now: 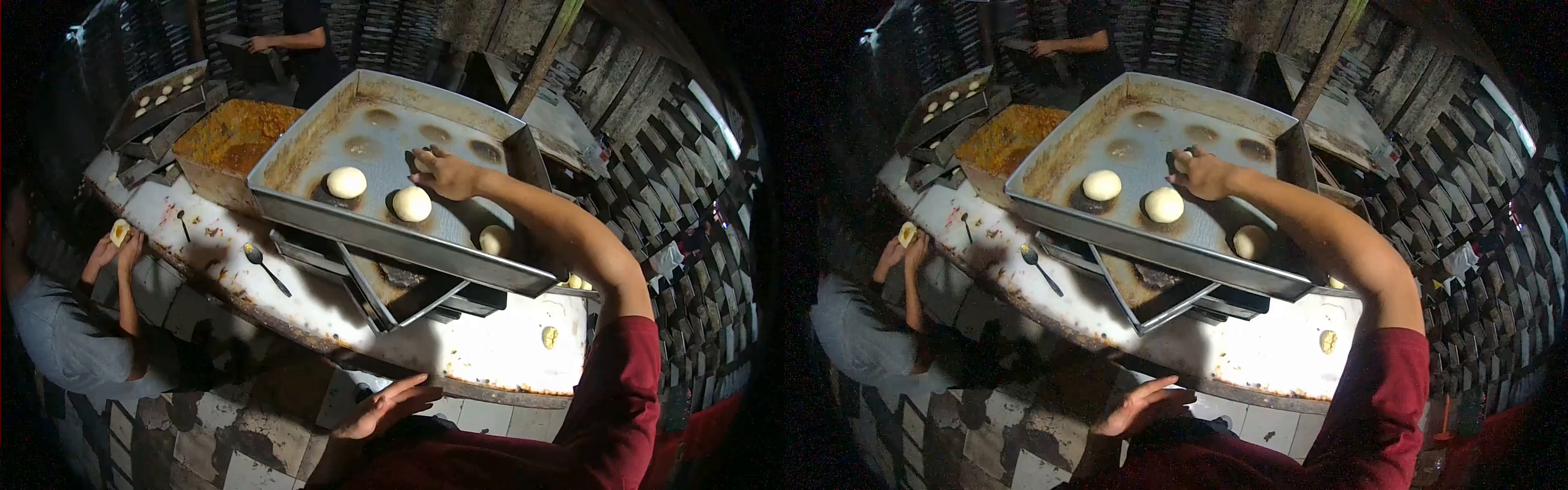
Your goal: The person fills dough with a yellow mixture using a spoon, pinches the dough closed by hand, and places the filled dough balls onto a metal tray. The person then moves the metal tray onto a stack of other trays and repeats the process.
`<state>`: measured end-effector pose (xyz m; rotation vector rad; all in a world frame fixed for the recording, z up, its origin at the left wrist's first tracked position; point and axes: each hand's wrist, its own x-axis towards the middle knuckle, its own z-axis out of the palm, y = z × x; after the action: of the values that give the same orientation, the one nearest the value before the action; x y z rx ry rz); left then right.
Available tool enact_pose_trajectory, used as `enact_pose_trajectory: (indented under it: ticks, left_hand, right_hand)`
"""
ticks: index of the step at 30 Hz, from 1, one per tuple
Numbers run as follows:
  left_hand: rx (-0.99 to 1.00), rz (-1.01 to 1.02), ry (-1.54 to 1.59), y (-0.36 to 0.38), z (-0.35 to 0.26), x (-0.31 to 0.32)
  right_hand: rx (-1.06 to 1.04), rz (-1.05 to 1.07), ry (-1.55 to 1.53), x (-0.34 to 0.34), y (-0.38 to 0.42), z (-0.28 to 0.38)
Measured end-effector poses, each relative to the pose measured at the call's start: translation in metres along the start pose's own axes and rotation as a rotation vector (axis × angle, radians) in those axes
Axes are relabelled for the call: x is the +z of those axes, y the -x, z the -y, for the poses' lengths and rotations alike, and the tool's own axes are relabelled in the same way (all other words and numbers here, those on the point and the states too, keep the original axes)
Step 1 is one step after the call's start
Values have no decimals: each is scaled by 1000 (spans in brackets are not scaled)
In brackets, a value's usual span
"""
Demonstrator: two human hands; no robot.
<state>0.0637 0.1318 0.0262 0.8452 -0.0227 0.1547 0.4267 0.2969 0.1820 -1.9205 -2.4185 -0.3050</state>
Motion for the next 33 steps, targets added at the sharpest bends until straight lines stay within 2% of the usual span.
enact_pose_trajectory:
  ticks: [1,2,3,4,5,7,8,9,11,13,15,17,19,20,21,22,23,24,25,27,29,31,32,33]
  left_hand:
    - [28,-28,-9,2,-4,3]
    - [53,-56,-15,4,-4,6]
    - [44,-56,-19,3,1,4]
    - [126,2,-192,-1,4,3]
    - [209,62,-369,-4,7,1]
    - [198,132,-342,-14,11,8]
    - [174,127,-312,-20,12,12]
    - [149,122,-283,-28,14,17]
    - [101,81,-294,-42,15,29]
    - [36,41,-286,-57,24,41]
    - [138,44,-164,-73,45,51]
    - [179,63,-164,-88,73,51]
    - [184,-101,-253,-98,94,62]
    - [155,-333,-136,-105,100,82]
    - [153,-351,-144,-112,106,92]
    - [147,-400,-132,-118,111,100]
    - [145,-450,-119,-124,117,108]
    - [-32,-546,-258,-123,124,108]
    - [-26,-572,-261,-129,126,120]
    - [169,-588,-121,-134,124,147]
    - [195,-621,-145,-131,126,161]
    - [226,-647,-162,-125,130,167]
    - [230,-643,-169,-119,133,166]
    - [233,-635,-174,-113,137,166]
  right_hand:
    - [43,-47,-156,-8,1,17]
    - [47,-51,-161,-16,-3,14]
    - [188,-94,-176,-27,-12,4]
    - [328,-137,-192,-34,-17,1]
    - [331,-146,-197,-34,-14,6]
    - [180,56,-378,-24,1,27]
    - [41,-417,1,34,9,21]
    - [48,-424,1,9,7,18]
    - [189,91,-601,-76,1,1]
    - [73,-417,-538,-96,17,-46]
    - [209,-655,-430,-112,68,-80]
    - [319,-813,-332,-84,131,-116]
    - [581,-609,-249,-16,197,-157]
    - [653,-458,-238,36,227,-181]
    - [672,-228,-278,90,263,-195]
    - [693,166,-334,131,285,-207]
    - [597,67,-354,164,303,-205]
    - [707,213,-410,182,304,-200]
    - [683,214,-423,192,299,-194]
    - [615,9,-22,208,283,-185]
    - [607,38,-49,215,265,-178]
    - [591,232,6,214,253,-166]
    - [628,255,-49,217,249,-163]
    - [568,199,17,218,254,-164]
